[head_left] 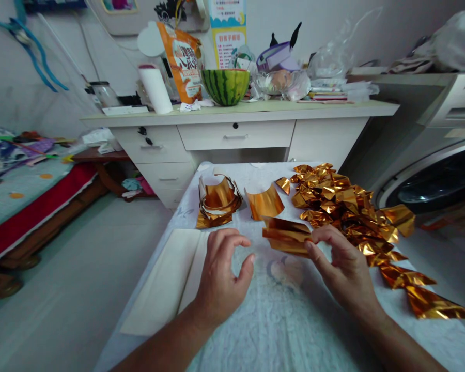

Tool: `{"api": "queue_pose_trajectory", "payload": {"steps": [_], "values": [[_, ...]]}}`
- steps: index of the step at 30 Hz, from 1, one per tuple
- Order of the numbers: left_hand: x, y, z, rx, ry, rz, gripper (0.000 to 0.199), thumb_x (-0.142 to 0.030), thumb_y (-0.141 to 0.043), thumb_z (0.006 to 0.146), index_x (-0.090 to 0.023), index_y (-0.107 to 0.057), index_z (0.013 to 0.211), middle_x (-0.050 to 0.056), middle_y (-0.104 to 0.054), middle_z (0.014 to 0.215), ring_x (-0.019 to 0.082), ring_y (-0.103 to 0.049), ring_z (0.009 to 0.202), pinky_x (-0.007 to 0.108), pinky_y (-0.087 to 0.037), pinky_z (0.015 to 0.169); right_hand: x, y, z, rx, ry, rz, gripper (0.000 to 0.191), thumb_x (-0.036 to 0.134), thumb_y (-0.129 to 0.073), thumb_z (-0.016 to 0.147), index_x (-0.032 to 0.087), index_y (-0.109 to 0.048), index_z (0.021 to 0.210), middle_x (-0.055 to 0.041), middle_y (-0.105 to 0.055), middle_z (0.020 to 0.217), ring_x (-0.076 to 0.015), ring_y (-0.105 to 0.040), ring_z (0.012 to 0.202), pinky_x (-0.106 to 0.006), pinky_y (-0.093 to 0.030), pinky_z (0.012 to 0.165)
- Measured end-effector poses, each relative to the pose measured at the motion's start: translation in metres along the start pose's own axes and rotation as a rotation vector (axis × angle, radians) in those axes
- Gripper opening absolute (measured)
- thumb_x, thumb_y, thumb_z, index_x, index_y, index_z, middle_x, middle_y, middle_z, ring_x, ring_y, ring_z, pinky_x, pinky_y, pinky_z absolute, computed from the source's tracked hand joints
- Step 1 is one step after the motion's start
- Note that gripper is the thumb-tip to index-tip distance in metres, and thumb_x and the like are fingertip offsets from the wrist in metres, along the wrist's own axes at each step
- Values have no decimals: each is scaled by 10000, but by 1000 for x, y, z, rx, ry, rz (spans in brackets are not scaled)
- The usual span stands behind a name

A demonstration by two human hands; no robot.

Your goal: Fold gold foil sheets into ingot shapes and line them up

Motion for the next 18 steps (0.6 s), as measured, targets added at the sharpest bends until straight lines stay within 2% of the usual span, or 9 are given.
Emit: {"api": "queue_pose_trajectory", "payload": {"steps": [3, 5, 7, 10, 15, 18], "values": [[-16, -4, -6, 210, -144, -83, 190, -112, -535, 876, -211, -577, 1033, 40, -592, 984, 196, -535, 975, 339, -424, 886, 13, -1, -1, -46, 146, -137, 79, 166, -595, 895, 231, -559, 868, 3, -569, 756, -170, -522, 726, -310, -397, 667], [-19, -11, -11, 335, -115, -165, 246, -152, -545, 896, -208, -579, 1133, 57, -618, 1056, 202, -548, 1008, 341, -444, 895, 20, -6, -3, -41, 237, -207, 112, 123, -596, 882, 221, -565, 925, 4, -559, 738, -168, -506, 705, -314, -383, 657], [-17, -17, -14, 413, 2, -245, 336, -177, -553, 903, -215, -550, 1237, 72, -605, 1176, 210, -545, 1092, 348, -449, 939, 22, -12, -6, -7, 289, -267, 134, 97, -596, 873, 210, -571, 941, 1, -548, 729, -172, -496, 705, -326, -374, 663], [-12, -25, -16, 457, 154, -360, 384, -184, -545, 908, -228, -533, 1290, 71, -597, 1234, 202, -556, 1110, 330, -464, 929, 23, -22, -11, 39, 329, -320, 149, 81, -595, 865, 195, -578, 960, -9, -541, 736, -180, -482, 716, -341, -364, 670], [-8, -29, -13, 432, 324, -528, 277, -232, -571, 899, -196, -616, 1170, 52, -649, 1067, 184, -599, 951, 307, -474, 864, 26, -32, -18, 96, 362, -294, 204, 89, -587, 885, 201, -582, 1055, -24, -524, 803, -183, -464, 761, -335, -360, 667], [-5, -31, -12, 409, 420, -631, 286, -278, -606, 882, -188, -633, 1153, 47, -664, 1013, 187, -602, 910, 299, -475, 839, 30, -36, -20, 171, 350, -287, 264, 92, -566, 889, 207, -582, 1126, -43, -499, 876, -196, -459, 810, -352, -366, 688]]}}
Point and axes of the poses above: each hand's wrist, its own z-axis towards the middle knuckle, its own y-axis out of the back of the hand, x = y × z, the point moved 3 cm from there along z, towards the middle knuckle
